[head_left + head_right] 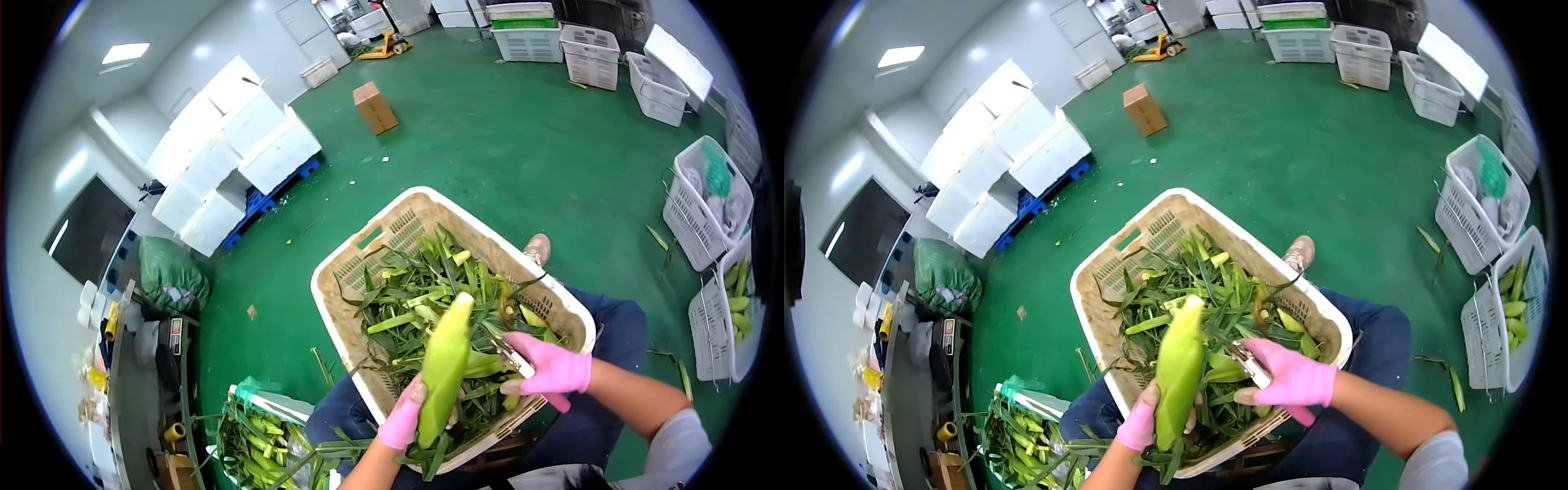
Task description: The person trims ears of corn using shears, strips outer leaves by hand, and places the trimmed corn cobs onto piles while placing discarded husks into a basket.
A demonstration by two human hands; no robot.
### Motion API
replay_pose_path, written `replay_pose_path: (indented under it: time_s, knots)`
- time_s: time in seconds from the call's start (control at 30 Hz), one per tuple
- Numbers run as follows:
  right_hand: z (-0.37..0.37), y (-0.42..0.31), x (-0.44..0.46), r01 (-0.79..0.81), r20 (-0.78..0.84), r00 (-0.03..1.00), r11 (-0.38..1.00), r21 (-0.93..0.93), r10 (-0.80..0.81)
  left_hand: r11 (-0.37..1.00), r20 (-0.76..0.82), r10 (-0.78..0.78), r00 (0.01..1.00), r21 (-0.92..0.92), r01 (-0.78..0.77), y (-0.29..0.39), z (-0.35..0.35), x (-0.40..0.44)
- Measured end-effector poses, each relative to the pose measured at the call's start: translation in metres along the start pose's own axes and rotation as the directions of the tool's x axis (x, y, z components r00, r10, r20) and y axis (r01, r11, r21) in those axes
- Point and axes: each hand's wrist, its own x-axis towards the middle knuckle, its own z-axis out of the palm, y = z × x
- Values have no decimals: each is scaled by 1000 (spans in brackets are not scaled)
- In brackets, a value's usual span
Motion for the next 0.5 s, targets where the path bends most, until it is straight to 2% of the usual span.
replay_pose_path:
  time_s: [0.03,0.07,0.13,0.2,0.23,0.27,0.3,0.33,0.37,0.4,0.43,0.47,0.5]
  knots:
    - [-9,15,17,159,31,987,962,-220,-156,999,58,-44,997,-17,45,2,5,-2]
    - [-10,23,24,230,36,973,947,-223,-227,981,101,-144,984,-117,156,-1,0,-6]
    - [-20,11,32,353,99,931,800,-485,-350,943,158,-235,959,-201,264,-5,-6,-13]
    - [-29,0,37,339,187,939,693,-636,-288,919,188,-266,946,-247,307,-10,-14,-16]
    - [-28,2,42,324,193,946,721,-613,-260,903,205,-283,937,-271,332,-12,-16,-18]
    - [-24,7,45,306,202,952,748,-589,-231,901,149,-299,943,-280,330,-12,-16,-20]
    - [-13,13,48,386,128,920,799,-461,-370,891,227,-271,935,-309,333,-14,-20,-19]
    - [-8,15,45,290,111,956,924,-248,-270,881,303,-233,924,-336,332,-14,-24,-15]
    - [-4,14,45,91,97,993,975,-202,-73,886,234,-288,928,-304,352,-10,-25,-14]
    - [-1,12,44,-115,95,987,981,-155,130,886,163,-341,926,-273,374,-4,-24,-15]
    - [8,42,49,-78,54,995,996,-50,80,884,89,-389,917,-246,398,0,-25,-16]
    - [17,74,53,-35,10,999,998,53,34,898,81,-365,927,-231,374,-2,-29,-15]
    - [19,75,52,-52,-29,998,998,46,54,911,63,-363,930,-186,368,2,-30,-14]
